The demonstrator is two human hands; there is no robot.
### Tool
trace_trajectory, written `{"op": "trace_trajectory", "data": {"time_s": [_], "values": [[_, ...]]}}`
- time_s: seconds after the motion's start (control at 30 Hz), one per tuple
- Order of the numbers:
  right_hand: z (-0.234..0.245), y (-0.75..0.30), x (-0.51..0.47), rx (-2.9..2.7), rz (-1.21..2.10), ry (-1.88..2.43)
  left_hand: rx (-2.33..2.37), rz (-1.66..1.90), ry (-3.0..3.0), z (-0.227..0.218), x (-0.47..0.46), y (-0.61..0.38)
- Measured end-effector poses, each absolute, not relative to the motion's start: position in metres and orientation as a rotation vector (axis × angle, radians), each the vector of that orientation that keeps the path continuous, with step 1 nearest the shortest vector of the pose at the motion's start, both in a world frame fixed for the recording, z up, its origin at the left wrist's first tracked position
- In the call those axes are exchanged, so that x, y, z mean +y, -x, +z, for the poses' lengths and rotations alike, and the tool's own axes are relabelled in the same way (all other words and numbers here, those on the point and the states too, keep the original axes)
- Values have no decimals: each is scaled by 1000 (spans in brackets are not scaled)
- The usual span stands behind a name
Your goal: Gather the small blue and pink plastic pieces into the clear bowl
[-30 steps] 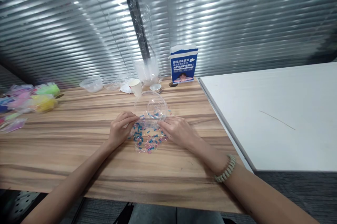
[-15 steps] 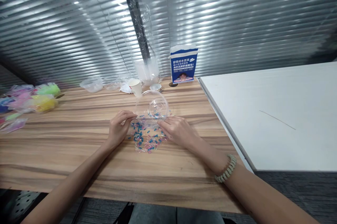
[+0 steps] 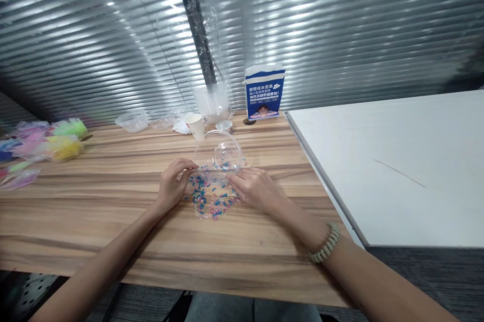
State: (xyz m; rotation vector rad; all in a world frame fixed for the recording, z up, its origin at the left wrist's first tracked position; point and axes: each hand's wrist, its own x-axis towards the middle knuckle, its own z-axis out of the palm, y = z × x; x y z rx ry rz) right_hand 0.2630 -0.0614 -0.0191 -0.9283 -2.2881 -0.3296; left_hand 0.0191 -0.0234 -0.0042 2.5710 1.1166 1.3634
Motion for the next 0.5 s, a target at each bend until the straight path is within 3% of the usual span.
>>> {"op": "trace_trajectory", "data": {"time_s": [0.5], "values": [[-19, -264, -61, -2320, -294, 916, 1106, 1359, -2582, -5, -24, -19]]}}
